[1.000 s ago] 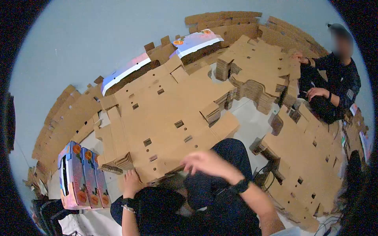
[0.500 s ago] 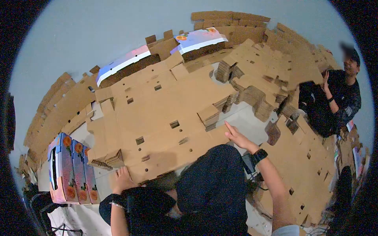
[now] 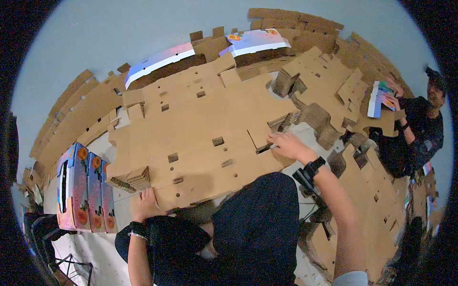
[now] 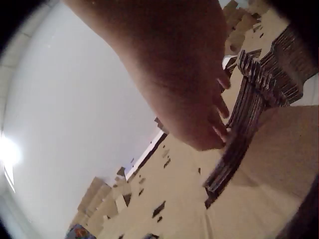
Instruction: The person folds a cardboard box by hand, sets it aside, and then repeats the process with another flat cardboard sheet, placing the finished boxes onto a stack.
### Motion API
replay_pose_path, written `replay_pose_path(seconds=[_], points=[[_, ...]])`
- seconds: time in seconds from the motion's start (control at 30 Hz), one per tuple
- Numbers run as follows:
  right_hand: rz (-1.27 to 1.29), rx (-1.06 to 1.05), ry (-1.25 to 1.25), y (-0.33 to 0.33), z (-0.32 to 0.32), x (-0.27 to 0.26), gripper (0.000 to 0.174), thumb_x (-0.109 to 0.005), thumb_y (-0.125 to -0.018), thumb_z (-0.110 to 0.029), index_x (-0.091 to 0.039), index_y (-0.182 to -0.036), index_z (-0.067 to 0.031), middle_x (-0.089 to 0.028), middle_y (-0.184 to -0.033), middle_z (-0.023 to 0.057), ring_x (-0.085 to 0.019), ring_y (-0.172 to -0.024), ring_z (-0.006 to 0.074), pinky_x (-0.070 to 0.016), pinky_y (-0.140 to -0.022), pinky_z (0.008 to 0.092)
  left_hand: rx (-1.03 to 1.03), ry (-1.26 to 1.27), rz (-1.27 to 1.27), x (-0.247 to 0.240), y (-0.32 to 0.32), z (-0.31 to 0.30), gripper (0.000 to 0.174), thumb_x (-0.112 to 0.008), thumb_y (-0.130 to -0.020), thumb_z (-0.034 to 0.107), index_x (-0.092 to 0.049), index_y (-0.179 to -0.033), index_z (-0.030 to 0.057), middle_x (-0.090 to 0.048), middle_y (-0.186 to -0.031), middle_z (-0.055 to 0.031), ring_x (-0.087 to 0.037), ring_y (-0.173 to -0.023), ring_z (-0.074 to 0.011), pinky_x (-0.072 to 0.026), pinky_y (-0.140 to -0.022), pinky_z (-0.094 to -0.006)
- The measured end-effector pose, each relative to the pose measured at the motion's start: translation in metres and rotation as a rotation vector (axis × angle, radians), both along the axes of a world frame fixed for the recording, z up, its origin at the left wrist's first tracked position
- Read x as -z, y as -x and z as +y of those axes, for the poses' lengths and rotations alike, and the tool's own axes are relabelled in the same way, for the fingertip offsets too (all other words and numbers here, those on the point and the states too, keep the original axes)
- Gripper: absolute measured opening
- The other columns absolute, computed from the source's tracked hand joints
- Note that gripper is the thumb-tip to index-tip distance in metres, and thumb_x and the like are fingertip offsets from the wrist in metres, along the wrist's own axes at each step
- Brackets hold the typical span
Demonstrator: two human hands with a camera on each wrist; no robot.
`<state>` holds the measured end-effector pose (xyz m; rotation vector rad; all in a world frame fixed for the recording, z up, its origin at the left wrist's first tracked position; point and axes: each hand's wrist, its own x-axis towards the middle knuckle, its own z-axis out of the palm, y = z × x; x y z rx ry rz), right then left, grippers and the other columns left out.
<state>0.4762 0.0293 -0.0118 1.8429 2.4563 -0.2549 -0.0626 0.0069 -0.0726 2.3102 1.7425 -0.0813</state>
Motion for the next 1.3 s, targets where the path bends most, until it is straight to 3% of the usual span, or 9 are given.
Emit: replay_pose_path(seconds=[0.27,0.4,0.57,0.77,0.93,1.0,1.07,1.13,1.3], points=[[0.148,0.453,-0.281,-0.051,0.039,-0.003,0.058,-0.050,-0.084,-0.021,-0.036,-0.134,0.0036,-0.038,-0.138,0.0271,-0.034,-0.131,0.0380,-0.0296,-0.109,0.0395,-0.018,0.026,0.034,-0.001,0.000,0.000,0.107,-0.084,-0.038,0.055,-0.039,-0.116,-0.0037,-0.048,-0.112,-0.0177,-0.040,-0.117,-0.0353,-0.0195,-0.106,-0.0511],[-0.082,0.251,-0.327,-0.068,0.035,0.061,0.071,-0.053,-0.082,-0.021,-0.024,-0.138,0.0097,-0.019,-0.148,0.0265,-0.035,-0.130,0.0373,-0.0378,-0.102,0.0401,-0.029,0.035,0.065,0.006,0.003,0.000,0.113,-0.085,-0.038,0.054,-0.037,-0.121,-0.0049,-0.047,-0.116,-0.0182,-0.038,-0.120,-0.0359,-0.0179,-0.108,-0.0526],[-0.180,0.440,0.170,-0.056,0.064,-0.008,0.063,-0.053,-0.083,-0.026,-0.036,-0.133,0.0071,-0.047,-0.130,0.0257,-0.053,-0.112,0.0378,-0.0456,-0.092,0.0422,-0.009,0.055,0.055,0.002,0.002,0.001,0.111,-0.085,-0.040,0.052,-0.036,-0.121,-0.0049,-0.046,-0.118,-0.0172,-0.038,-0.120,-0.0357,-0.0188,-0.107,-0.0541],[0.088,-0.165,0.124,0.155,0.056,-0.127,0.038,-0.049,-0.091,-0.028,-0.055,-0.120,-0.0030,-0.064,-0.098,0.0216,-0.058,-0.097,0.0375,-0.0459,-0.085,0.0445,-0.026,0.041,0.039,0.007,-0.001,0.001,0.104,-0.085,-0.043,0.048,-0.038,-0.120,-0.0042,-0.046,-0.118,-0.0167,-0.040,-0.118,-0.0347,-0.0202,-0.106,-0.0555],[0.487,-0.627,-0.172,0.336,0.043,-0.100,0.050,-0.044,-0.095,-0.032,-0.040,-0.135,-0.0009,-0.046,-0.134,0.0206,-0.045,-0.123,0.0346,-0.0364,-0.103,0.0413,0.002,-0.035,0.054,0.018,0.001,-0.001,0.099,-0.083,-0.046,0.047,-0.041,-0.120,-0.0042,-0.048,-0.115,-0.0169,-0.041,-0.117,-0.0357,-0.0222,-0.104,-0.0569],[0.768,-0.540,-0.520,0.394,0.051,-0.043,0.038,-0.043,-0.094,-0.031,-0.057,-0.118,-0.0049,-0.058,-0.122,0.0163,-0.056,-0.111,0.0331,-0.0442,-0.093,0.0449,-0.037,-0.016,0.029,0.020,0.000,0.000,0.112,-0.081,-0.046,0.056,-0.036,-0.127,-0.0059,-0.046,-0.122,-0.0175,-0.040,-0.119,-0.0363,-0.0222,-0.104,-0.0572],[0.083,-0.535,-0.097,0.407,0.040,0.000,0.036,-0.043,-0.095,-0.030,-0.059,-0.112,-0.0039,-0.061,-0.116,0.0154,-0.058,-0.106,0.0316,-0.0474,-0.087,0.0436,-0.017,-0.052,0.033,0.029,0.003,-0.001,0.118,-0.081,-0.046,0.057,-0.032,-0.131,-0.0070,-0.042,-0.129,-0.0189,-0.037,-0.123,-0.0374,-0.0204,-0.105,-0.0582],[0.283,-0.499,-0.222,0.409,0.036,0.045,0.034,-0.043,-0.095,-0.031,-0.061,-0.108,-0.0052,-0.062,-0.112,0.0145,-0.060,-0.102,0.0308,-0.0483,-0.083,0.0429,-0.003,0.082,0.057,0.010,-0.002,-0.002,0.129,-0.079,-0.047,0.061,-0.021,-0.140,-0.0074,-0.030,-0.143,-0.0228,-0.026,-0.133,-0.0400,-0.0149,-0.107,-0.0602],[0.355,-0.453,-0.025,0.399,0.042,0.016,0.034,-0.044,-0.094,-0.033,-0.065,-0.102,-0.0063,-0.063,-0.110,0.0132,-0.061,-0.101,0.0303,-0.0490,-0.081,0.0433,-0.026,0.107,0.060,0.043,0.006,0.007,0.129,-0.074,-0.051,0.069,-0.019,-0.142,-0.0044,-0.027,-0.145,-0.0243,-0.022,-0.135,-0.0408,-0.0122,-0.108,-0.0596]])
